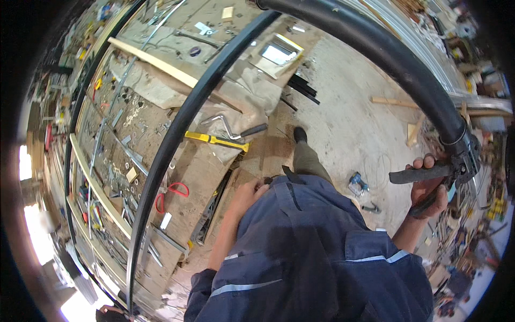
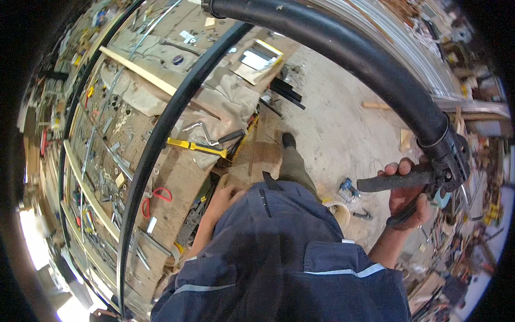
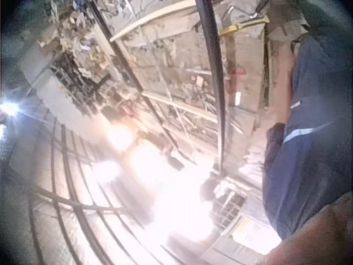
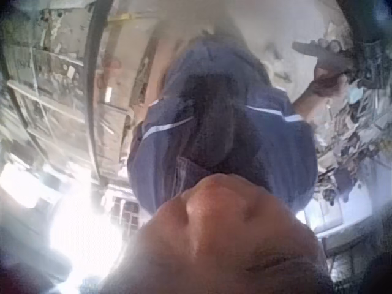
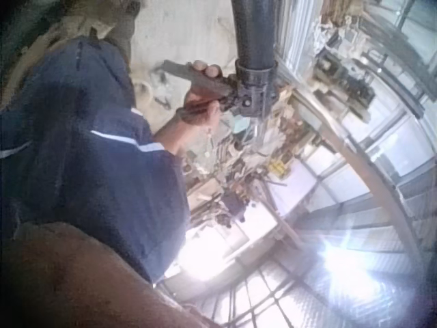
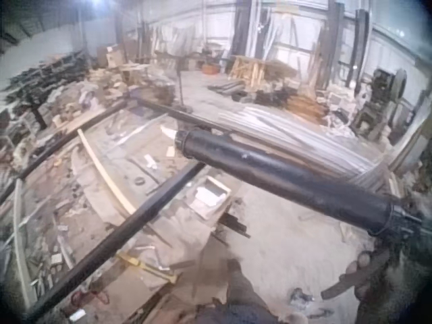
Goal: The person assembles a rectangular frame by fitting black metal bars into a jig, then retrieves a wooden panel and places it onto the frame. They use a hammer and a nail gun to secure the panel to the frame.
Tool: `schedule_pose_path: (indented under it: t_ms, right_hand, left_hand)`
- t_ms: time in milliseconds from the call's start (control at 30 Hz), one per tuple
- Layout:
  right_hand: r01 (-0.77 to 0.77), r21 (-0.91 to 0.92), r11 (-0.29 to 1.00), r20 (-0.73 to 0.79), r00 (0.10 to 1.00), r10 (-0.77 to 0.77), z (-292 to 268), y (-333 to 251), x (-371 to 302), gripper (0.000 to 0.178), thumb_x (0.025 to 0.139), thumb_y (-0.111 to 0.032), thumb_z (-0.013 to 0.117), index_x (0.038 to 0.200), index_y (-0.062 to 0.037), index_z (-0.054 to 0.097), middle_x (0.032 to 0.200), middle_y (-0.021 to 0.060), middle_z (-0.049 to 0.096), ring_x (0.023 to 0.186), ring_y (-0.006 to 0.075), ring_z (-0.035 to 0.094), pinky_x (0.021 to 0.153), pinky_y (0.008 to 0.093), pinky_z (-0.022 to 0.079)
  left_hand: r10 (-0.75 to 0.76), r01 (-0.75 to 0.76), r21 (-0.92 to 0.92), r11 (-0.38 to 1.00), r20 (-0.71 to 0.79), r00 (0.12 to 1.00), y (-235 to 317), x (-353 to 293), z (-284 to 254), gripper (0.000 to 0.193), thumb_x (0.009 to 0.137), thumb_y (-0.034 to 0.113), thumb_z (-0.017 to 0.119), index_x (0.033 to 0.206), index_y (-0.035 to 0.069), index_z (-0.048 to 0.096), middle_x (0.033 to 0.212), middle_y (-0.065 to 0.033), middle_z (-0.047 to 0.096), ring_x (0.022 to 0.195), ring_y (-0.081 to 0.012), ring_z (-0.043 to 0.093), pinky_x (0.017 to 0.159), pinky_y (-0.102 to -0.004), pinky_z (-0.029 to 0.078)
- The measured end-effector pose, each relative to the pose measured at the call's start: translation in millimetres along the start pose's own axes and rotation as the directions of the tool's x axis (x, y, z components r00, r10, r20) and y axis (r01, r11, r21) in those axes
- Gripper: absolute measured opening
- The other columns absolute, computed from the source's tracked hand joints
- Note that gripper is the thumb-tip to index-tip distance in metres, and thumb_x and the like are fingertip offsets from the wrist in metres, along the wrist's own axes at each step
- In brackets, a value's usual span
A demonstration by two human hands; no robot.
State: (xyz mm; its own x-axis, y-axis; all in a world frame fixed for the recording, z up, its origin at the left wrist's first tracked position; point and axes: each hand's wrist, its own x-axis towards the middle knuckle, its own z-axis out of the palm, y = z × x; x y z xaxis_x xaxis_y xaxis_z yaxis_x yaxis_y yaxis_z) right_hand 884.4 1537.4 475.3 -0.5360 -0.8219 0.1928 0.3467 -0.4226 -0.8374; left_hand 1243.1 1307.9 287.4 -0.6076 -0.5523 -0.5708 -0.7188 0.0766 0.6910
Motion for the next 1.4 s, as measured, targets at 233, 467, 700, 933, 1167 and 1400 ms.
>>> schedule_pose_path:
  t_ms: [233,467,700,933,1167,1400]
  right_hand:
    - [-0.194,-0.097,0.976,0.120,0.971,0.205,-29.0,-1.7,148.8,0.080,0.080,-0.034,0.075,0.148,-0.0122,0.038,0.121,0.0143,0.056,0.116,0.0374,0.058,0.098,0.0551,0.046]
    - [-0.400,-0.059,0.915,0.303,0.866,0.398,-74.3,1.3,266.3,0.076,0.085,-0.034,0.073,0.147,-0.0100,0.036,0.124,0.0148,0.049,0.119,0.0350,0.052,0.102,0.0527,0.041]
    - [-0.406,-0.206,0.890,0.387,0.802,0.455,-84.7,-25.2,321.4,0.072,0.084,-0.038,0.075,0.143,-0.0101,0.043,0.119,0.0151,0.053,0.112,0.0354,0.055,0.097,0.0515,0.044]
    - [-0.449,-0.352,0.821,0.366,0.742,0.562,-67.0,-37.4,352.8,0.082,0.078,-0.044,0.080,0.139,-0.0026,0.044,0.110,0.0153,0.057,0.105,0.0356,0.059,0.094,0.0515,0.047]
    - [-0.449,-0.468,0.761,0.388,0.669,0.634,-7.7,-40.3,400.8,0.073,0.079,-0.046,0.078,0.129,0.0007,0.053,0.104,0.0179,0.061,0.096,0.0372,0.065,0.085,0.0532,0.052]
    - [-0.356,-0.629,0.691,0.416,0.596,0.686,53.8,-25.7,442.1,0.073,0.084,-0.056,0.070,0.126,0.0012,0.053,0.098,0.0182,0.063,0.090,0.0361,0.067,0.079,0.0542,0.054]
  left_hand:
    - [-0.166,0.123,-0.150,0.981,-0.323,0.932,1.7,23.4,18.1,0.036,0.094,0.033,0.065,0.106,0.000,0.067,0.095,-0.0228,0.071,0.091,-0.0363,0.070,0.079,-0.0411,0.053]
    - [-0.145,0.005,-0.324,0.946,-0.407,0.902,132.8,87.7,-8.7,0.033,0.095,0.028,0.065,0.105,-0.003,0.066,0.096,-0.0201,0.072,0.088,-0.0269,0.070,0.078,-0.0358,0.053]
    - [0.104,-0.367,-0.787,0.496,-0.366,0.925,219.8,160.6,-46.7,0.056,0.103,0.043,0.052,0.136,-0.001,0.044,0.124,-0.0172,0.064,0.100,-0.0268,0.067,0.086,-0.0371,0.053]
    - [-0.007,-0.478,-0.837,-0.268,-0.495,0.869,271.1,216.7,-97.2,0.068,0.099,0.065,0.040,0.129,0.005,0.048,0.109,-0.0118,0.062,0.093,-0.0240,0.067,0.076,-0.0363,0.056]
    - [-0.167,-0.569,-0.773,-0.280,-0.545,0.822,254.6,217.0,-116.4,0.061,0.096,0.064,0.050,0.112,0.007,0.060,0.089,-0.0039,0.067,0.081,-0.0188,0.067,0.069,-0.0317,0.056]
    - [-0.262,-0.592,-0.710,-0.382,-0.531,0.806,230.2,187.0,-133.8,0.053,0.095,0.059,0.056,0.105,0.007,0.061,0.083,-0.0035,0.065,0.075,-0.0198,0.066,0.067,-0.0328,0.055]
